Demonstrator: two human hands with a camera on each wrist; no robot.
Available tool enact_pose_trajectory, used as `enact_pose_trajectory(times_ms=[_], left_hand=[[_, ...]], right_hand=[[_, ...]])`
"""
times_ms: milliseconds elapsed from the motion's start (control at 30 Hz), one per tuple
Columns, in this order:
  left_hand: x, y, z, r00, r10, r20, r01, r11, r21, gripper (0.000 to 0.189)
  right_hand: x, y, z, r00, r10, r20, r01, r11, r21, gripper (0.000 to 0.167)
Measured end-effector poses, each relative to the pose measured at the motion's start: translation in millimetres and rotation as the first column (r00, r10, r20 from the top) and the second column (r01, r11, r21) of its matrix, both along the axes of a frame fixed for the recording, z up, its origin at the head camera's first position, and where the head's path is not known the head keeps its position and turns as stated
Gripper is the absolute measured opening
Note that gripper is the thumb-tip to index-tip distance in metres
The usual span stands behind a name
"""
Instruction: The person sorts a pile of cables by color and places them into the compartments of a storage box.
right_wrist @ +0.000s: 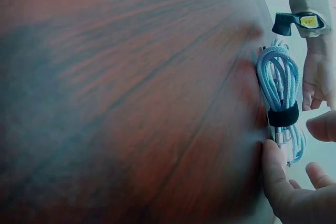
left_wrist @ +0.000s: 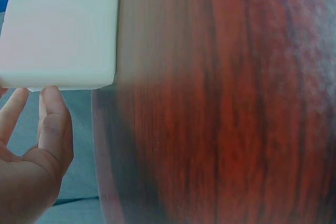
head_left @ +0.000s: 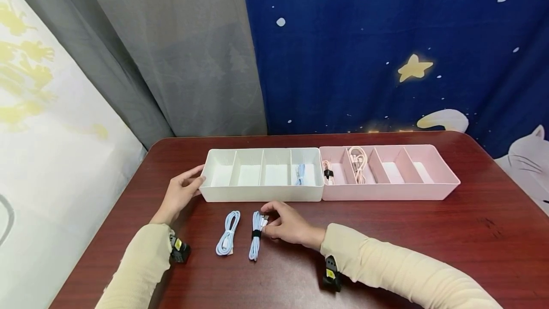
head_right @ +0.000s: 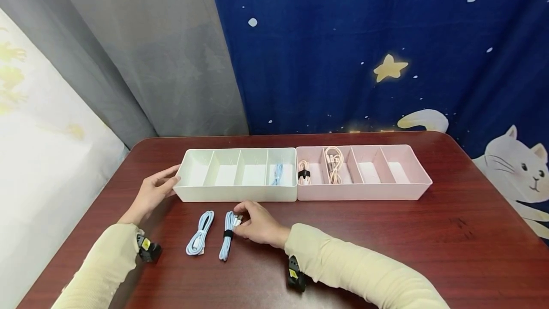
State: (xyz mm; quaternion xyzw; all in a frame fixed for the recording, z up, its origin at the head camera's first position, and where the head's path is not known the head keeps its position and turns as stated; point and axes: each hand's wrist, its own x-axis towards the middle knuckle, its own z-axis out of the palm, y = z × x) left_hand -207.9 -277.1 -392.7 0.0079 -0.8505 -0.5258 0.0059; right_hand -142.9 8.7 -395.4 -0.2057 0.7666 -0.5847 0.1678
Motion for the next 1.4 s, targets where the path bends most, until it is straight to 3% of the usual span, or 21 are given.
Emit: enact_pose_trajectory(times_ms=[167,533,833,1067,1400], left_hand=[[-1.0,-0.1,-1.6,1.0,0.001,-0.001,-0.001,1.0,0.004,0.047],[0.5,0.7,0.1,1.0,0.001,0.0,-0.001,1.0,0.001,0.047],[0.1,0.7,-0.1,1.0,0.011,0.004,-0.011,1.0,-0.015,0.047],[0.1,-0.8,-0.1,1.0,0.014,0.004,-0.014,1.0,-0.019,0.047],[0.3,-0.4,-1.5,1.0,0.004,0.0,-0.004,1.0,-0.003,0.047]], right_hand=[[-8.5,-1.1,-15.9,1.0,-0.006,0.007,0.006,1.0,0.008,0.039],[-14.8,-3.2,-16.5,0.999,0.006,0.042,-0.008,0.999,0.039,0.044],[-18.5,-6.8,-16.7,1.0,0.03,-0.002,-0.029,0.995,0.091,0.049],[-20.6,-9.4,-16.6,0.994,0.067,-0.085,-0.054,0.987,0.148,0.048],[-20.5,-10.9,-14.0,0.991,0.09,-0.102,-0.062,0.967,0.247,0.049]])
